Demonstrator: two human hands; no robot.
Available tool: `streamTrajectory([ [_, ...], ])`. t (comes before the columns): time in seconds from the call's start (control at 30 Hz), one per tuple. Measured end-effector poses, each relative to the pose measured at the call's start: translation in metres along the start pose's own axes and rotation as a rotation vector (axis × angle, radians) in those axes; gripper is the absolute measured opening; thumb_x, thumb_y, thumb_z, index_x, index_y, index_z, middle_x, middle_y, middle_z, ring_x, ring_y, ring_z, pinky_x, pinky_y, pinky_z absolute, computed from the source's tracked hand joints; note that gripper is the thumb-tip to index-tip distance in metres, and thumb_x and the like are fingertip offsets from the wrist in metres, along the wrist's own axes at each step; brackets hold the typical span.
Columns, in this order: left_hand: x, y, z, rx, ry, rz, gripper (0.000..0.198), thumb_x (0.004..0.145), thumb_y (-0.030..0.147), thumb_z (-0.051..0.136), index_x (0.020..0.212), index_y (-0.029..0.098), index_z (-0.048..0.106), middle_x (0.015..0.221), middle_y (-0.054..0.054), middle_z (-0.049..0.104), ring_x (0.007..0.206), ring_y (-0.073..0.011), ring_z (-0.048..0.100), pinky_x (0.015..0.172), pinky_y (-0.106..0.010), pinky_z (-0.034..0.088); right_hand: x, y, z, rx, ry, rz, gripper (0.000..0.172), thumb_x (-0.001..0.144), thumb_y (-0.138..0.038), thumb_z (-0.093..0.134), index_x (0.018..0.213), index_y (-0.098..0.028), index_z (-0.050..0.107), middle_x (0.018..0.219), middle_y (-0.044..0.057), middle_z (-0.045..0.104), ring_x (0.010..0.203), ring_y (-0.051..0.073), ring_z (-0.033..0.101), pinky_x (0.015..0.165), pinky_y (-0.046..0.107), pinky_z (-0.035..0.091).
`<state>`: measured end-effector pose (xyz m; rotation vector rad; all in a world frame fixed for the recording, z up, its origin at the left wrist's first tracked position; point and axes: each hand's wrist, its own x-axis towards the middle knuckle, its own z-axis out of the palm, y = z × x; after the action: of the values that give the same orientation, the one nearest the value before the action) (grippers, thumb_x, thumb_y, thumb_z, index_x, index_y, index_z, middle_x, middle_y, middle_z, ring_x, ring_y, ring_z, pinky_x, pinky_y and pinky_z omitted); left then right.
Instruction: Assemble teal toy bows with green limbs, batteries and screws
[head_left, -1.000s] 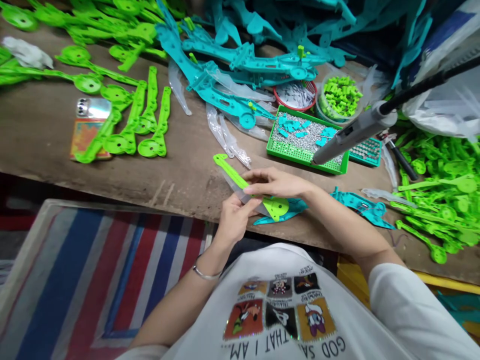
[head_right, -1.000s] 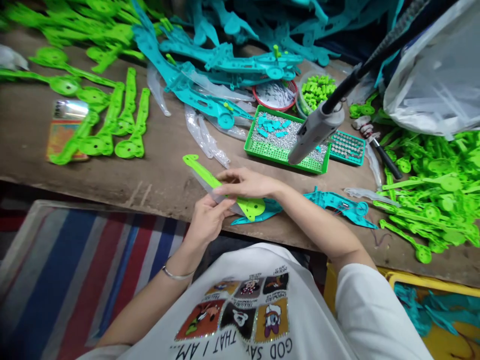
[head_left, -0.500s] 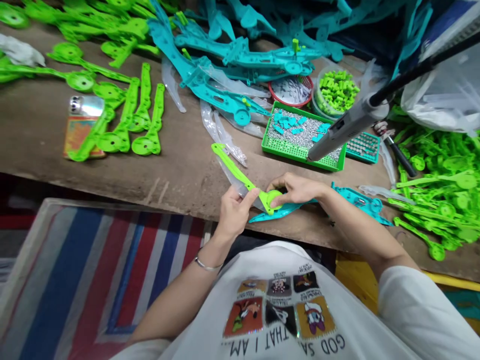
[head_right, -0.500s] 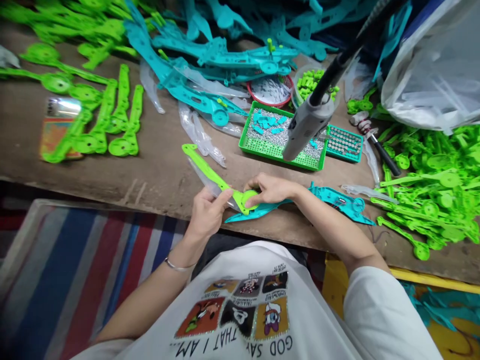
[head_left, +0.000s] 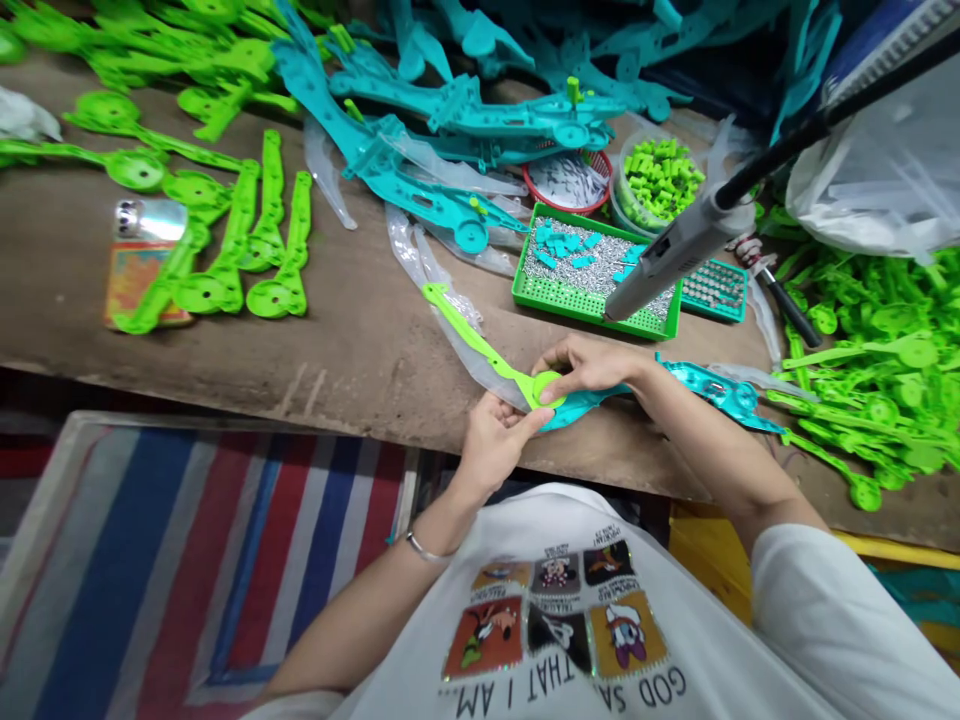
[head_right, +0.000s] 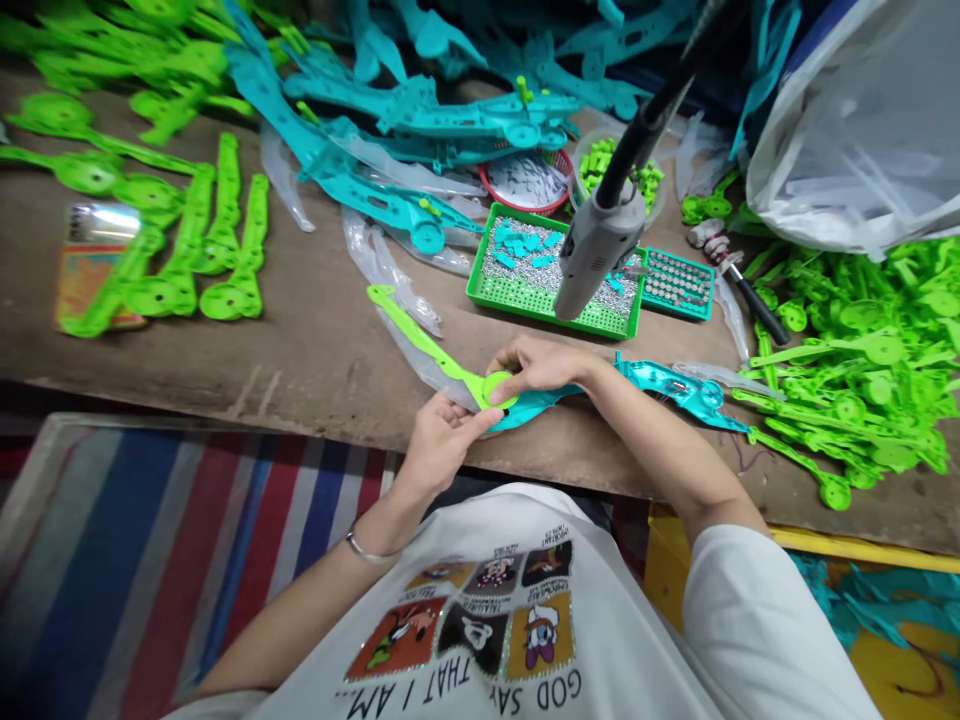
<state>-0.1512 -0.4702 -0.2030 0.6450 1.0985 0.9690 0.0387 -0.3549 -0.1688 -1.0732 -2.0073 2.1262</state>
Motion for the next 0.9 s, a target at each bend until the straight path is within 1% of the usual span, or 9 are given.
streamTrajectory([
  [0.1,0.008,0.012,-0.010,0.025,-0.061,-0.059,0.059,0.070,0.046,0.091,0.115,0.016,0.066,0.109,-0.009,0.077,0.098,-0.0213,0.075,0.091,-0.036,0.061,-0.002,0.002,-0.002,-0.012,-0.034,0.015,0.050,0.075,-0.048,0.084,0.107,-0.011,0.076,0.092,0.005,0.076,0.075,0.013,0.063,0.070,0.024,0.049],
  [0.17,0.016,0.022,-0.019,0.012,-0.008,-0.051,0.054,0.075,0.052,0.086,0.110,0.016,0.067,0.103,-0.007,0.077,0.091,-0.0198,0.074,0.086,-0.036,0.062,-0.005,0.000,-0.003,-0.039,-0.047,0.037,0.051,0.076,-0.049,0.083,0.109,-0.011,0.076,0.094,0.005,0.077,0.076,0.014,0.064,0.070,0.024,0.049],
  [0.23,0.025,0.029,-0.025,-0.019,0.066,0.004,0.051,0.073,0.051,0.088,0.102,0.015,0.066,0.093,-0.004,0.075,0.081,-0.0173,0.072,0.079,-0.034,0.063,-0.007,-0.004,-0.003,-0.079,-0.037,0.059,0.052,0.076,-0.050,0.083,0.110,-0.011,0.077,0.094,0.006,0.077,0.077,0.015,0.065,0.070,0.024,0.049],
  [0.37,0.036,0.029,-0.027,-0.065,0.120,0.052,0.051,0.065,0.046,0.093,0.091,0.014,0.063,0.079,0.000,0.070,0.067,-0.0134,0.067,0.068,-0.030,0.061,-0.008,-0.007,-0.002,-0.132,-0.019,0.068,0.053,0.077,-0.052,0.081,0.110,-0.011,0.077,0.092,0.005,0.077,0.077,0.015,0.065,0.069,0.025,0.048],
  [0.5,0.039,0.025,-0.024,-0.051,0.118,0.047,0.052,0.065,0.047,0.093,0.093,0.014,0.064,0.083,-0.001,0.072,0.070,-0.0142,0.069,0.070,-0.030,0.062,-0.007,-0.004,-0.003,-0.201,0.031,0.059,0.052,0.078,-0.050,0.081,0.114,-0.013,0.078,0.095,0.004,0.078,0.080,0.017,0.065,0.072,0.026,0.047],
  [0.63,0.041,0.025,-0.028,0.034,0.106,0.018,0.059,0.066,0.048,0.092,0.104,0.016,0.060,0.092,-0.004,0.075,0.077,-0.0169,0.073,0.072,-0.032,0.064,-0.009,-0.003,-0.002,-0.455,0.204,-0.038,0.045,0.077,-0.043,0.085,0.115,-0.018,0.081,0.102,0.005,0.076,0.093,0.021,0.067,0.082,0.028,0.047],
  [0.77,0.046,0.027,-0.031,0.125,0.154,0.014,0.064,0.066,0.048,0.092,0.109,0.019,0.054,0.094,-0.004,0.076,0.074,-0.0166,0.074,0.066,-0.029,0.063,-0.022,0.001,0.015,-0.557,0.389,-0.070,0.043,0.080,-0.044,0.084,0.115,-0.019,0.079,0.104,0.007,0.074,0.097,0.023,0.067,0.086,0.032,0.049],
  [0.83,0.047,0.028,-0.034,0.155,0.160,0.005,0.067,0.067,0.047,0.091,0.112,0.020,0.051,0.097,-0.005,0.077,0.077,-0.0178,0.076,0.066,-0.030,0.064,-0.032,0.004,0.028,-0.566,0.557,-0.116,0.031,0.086,-0.042,0.079,0.106,-0.018,0.078,0.098,0.007,0.073,0.093,0.022,0.066,0.085,0.034,0.050],
  [0.9,0.048,0.031,-0.039,0.176,0.164,-0.002,0.068,0.070,0.048,0.089,0.118,0.020,0.049,0.098,-0.006,0.077,0.076,-0.0187,0.076,0.068,-0.032,0.065,-0.043,0.005,0.040,-0.542,0.877,-0.234,0.017,0.090,-0.037,0.074,0.089,-0.020,0.072,0.085,0.004,0.068,0.084,0.019,0.063,0.080,0.033,0.050],
])
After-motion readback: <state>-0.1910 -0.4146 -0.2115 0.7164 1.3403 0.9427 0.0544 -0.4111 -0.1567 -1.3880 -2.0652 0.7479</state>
